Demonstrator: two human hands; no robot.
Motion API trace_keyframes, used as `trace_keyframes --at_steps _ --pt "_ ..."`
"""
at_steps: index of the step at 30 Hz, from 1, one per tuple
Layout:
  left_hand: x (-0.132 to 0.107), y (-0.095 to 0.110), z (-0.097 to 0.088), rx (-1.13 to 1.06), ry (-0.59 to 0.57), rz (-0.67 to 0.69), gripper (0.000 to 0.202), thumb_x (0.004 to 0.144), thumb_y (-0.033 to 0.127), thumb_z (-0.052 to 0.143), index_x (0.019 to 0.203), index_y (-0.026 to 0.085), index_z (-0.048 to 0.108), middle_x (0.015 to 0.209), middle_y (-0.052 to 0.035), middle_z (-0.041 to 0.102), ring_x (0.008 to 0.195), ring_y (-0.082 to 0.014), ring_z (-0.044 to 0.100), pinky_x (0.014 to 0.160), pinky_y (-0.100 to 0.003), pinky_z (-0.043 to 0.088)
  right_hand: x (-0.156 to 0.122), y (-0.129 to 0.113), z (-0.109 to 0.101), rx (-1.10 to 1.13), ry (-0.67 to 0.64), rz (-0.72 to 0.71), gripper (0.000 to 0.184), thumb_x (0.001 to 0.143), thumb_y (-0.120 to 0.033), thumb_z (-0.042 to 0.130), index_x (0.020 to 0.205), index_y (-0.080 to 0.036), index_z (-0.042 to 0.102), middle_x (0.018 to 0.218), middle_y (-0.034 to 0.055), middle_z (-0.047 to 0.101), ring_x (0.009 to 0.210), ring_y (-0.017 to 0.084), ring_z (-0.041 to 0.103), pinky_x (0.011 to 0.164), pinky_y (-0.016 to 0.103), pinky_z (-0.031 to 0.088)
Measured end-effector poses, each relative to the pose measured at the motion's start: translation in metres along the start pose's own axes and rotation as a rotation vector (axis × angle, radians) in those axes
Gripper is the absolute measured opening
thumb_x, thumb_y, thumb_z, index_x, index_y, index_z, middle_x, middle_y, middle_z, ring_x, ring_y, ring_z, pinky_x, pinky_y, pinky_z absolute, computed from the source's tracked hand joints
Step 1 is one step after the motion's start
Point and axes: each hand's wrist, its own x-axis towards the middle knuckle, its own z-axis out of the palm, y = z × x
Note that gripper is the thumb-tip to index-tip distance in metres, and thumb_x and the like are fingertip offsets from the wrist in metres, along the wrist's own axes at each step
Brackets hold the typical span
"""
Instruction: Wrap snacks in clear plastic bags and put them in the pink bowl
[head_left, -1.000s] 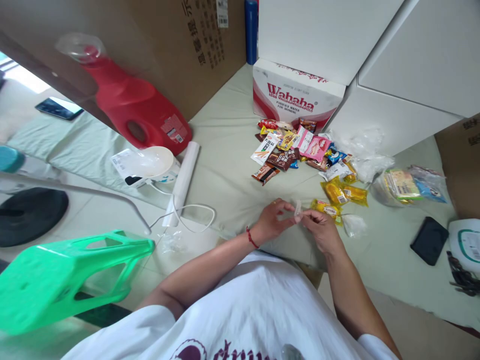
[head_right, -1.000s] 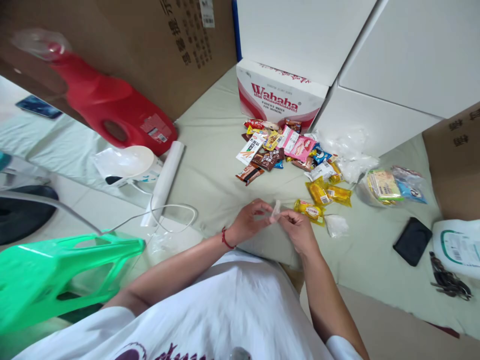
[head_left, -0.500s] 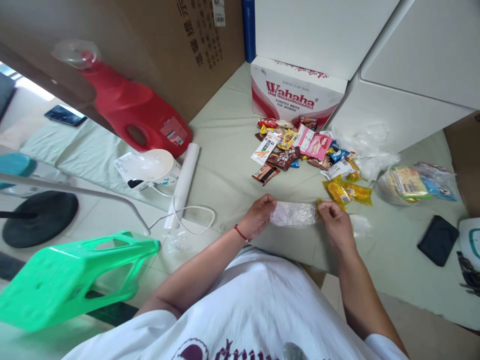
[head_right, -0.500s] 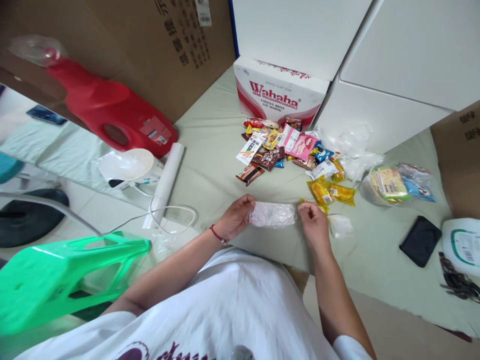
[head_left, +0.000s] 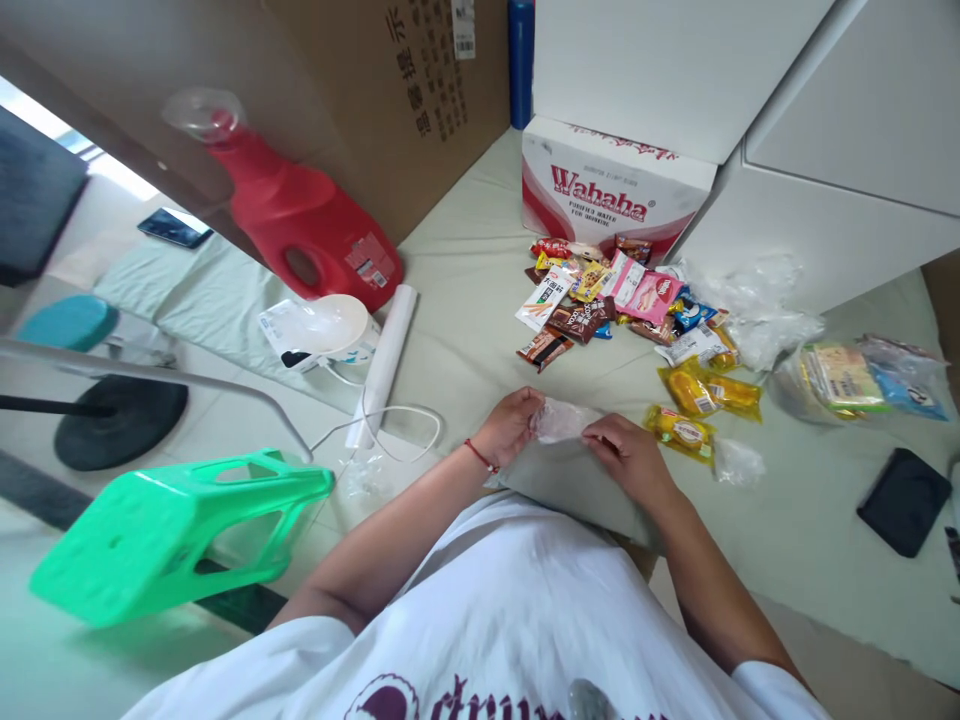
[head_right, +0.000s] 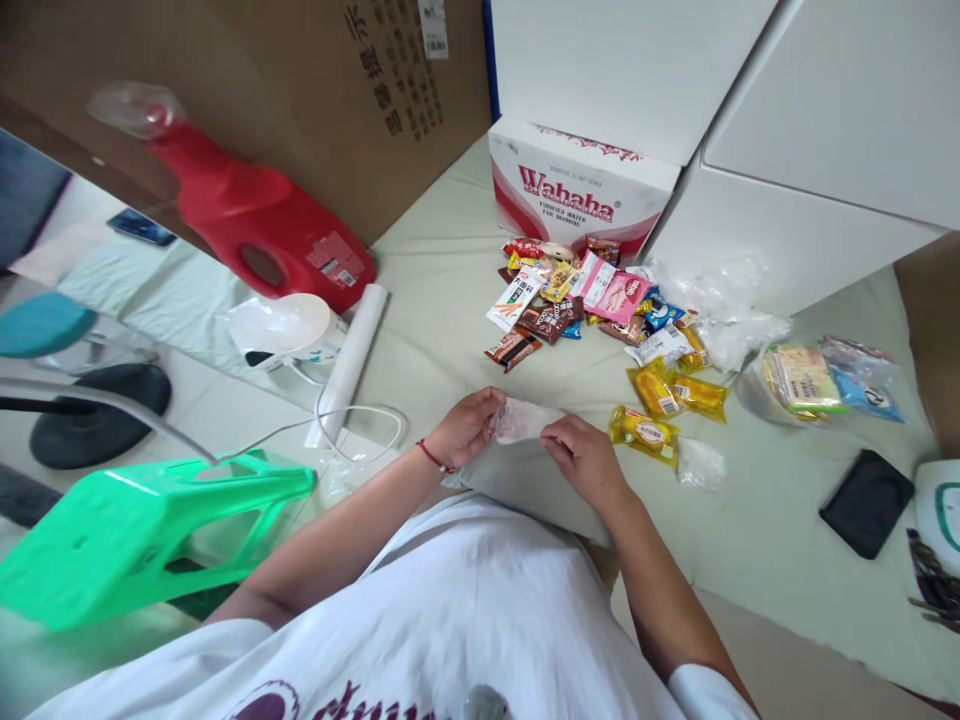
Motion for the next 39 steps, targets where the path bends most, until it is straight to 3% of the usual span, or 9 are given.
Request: trace_keyframes --at_steps 5,9,15,20,26,29,32,35,39 --pt "-0.015 -0.003 0.003 -0.087 -0.069 0.090 0.050 0.070 0.051 0.089 0.097 0.019 0.062 0.102 -0.0043 0.068 0.092 -0.0190 0.068 0.079 -0.034 0.059 0.002 -0.008 0.011 0.260 0.163 0.365 0.022 0.089 -0.043 0.070 0.082 -0.022 0.071 0.067 -0.0007 0.060 0.058 0.013 0.051 0.056 0.026 0.041" --pt "-0.021 -0.017 0.011 0.191 -0.048 0.196 0.045 0.066 0.045 0.092 0.091 0.016 0.068 0.087 -0.0022 0.067 0.078 -0.0130 0.061 0.070 -0.025 0.049 0.006 -0.018 0.022 0.564 0.070 0.586 0.029 0.080 -0.050 0.076 0.081 -0.021 0.069 0.058 -0.0046 0.051 0.049 0.010 0.041 0.047 0.024 0.033" --pt "-0.011 -0.021 0.012 0.190 -0.003 0.172 0.042 0.066 0.050 0.088 0.069 0.015 0.065 0.062 0.0037 0.056 0.060 -0.0082 0.047 0.060 -0.023 0.036 0.009 -0.023 0.016 0.891 -0.042 0.584 0.038 0.075 -0.049 0.082 0.100 -0.021 0.076 0.069 -0.0025 0.058 0.057 0.010 0.048 0.055 0.024 0.039" --pt "-0.009 -0.016 0.004 0.060 0.011 0.116 0.048 0.061 0.052 0.092 0.073 0.016 0.063 0.063 0.0041 0.057 0.058 -0.0075 0.048 0.057 -0.021 0.038 0.007 -0.018 -0.001 1.106 0.081 0.689 0.040 0.072 -0.045 0.088 0.102 -0.021 0.077 0.072 -0.0024 0.054 0.058 0.007 0.041 0.052 0.021 0.036" --pt "-0.011 -0.005 -0.009 -0.091 0.024 0.105 0.052 0.064 0.054 0.090 0.083 0.020 0.055 0.076 0.0029 0.061 0.068 -0.0119 0.059 0.062 -0.024 0.049 -0.002 -0.002 -0.008 1.165 0.310 0.636 0.043 0.070 -0.038 0.088 0.108 -0.027 0.073 0.073 -0.0053 0.045 0.058 0.007 0.034 0.052 0.021 0.036" --pt "-0.015 -0.003 -0.014 0.039 0.179 0.218 0.043 0.071 0.048 0.086 0.086 0.021 0.056 0.082 0.0007 0.060 0.074 -0.0141 0.058 0.066 -0.025 0.049 -0.010 0.004 -0.002 1.080 0.296 0.651 0.043 0.072 -0.041 0.085 0.110 -0.027 0.070 0.075 -0.0048 0.046 0.057 0.008 0.034 0.051 0.022 0.035" --pt "-0.028 -0.001 -0.014 0.356 0.442 0.573 0.029 0.079 0.039 0.080 0.091 0.023 0.060 0.095 -0.0033 0.061 0.091 -0.0185 0.057 0.081 -0.029 0.049 -0.014 0.004 0.004 1.023 0.269 0.643 0.043 0.075 -0.046 0.082 0.112 -0.027 0.069 0.075 -0.0041 0.047 0.057 0.009 0.035 0.051 0.023 0.036" --pt "-0.041 0.001 -0.004 0.656 0.240 0.767 0.021 0.086 0.039 0.074 0.100 0.024 0.067 0.110 -0.0103 0.064 0.110 -0.0264 0.056 0.103 -0.039 0.042 -0.013 0.002 0.006 1.024 0.274 0.642 0.046 0.074 -0.047 0.083 0.112 -0.026 0.069 0.076 -0.0036 0.049 0.057 0.009 0.036 0.053 0.024 0.037" --pt "-0.038 -0.006 0.018 0.919 -0.165 0.727 0.046 0.072 0.044 0.086 0.111 0.024 0.072 0.121 -0.0157 0.067 0.116 -0.0356 0.056 0.108 -0.047 0.035 -0.010 0.000 0.004 1.006 0.272 0.608 0.045 0.076 -0.048 0.083 0.113 -0.026 0.068 0.074 -0.0040 0.049 0.057 0.009 0.037 0.054 0.025 0.039"
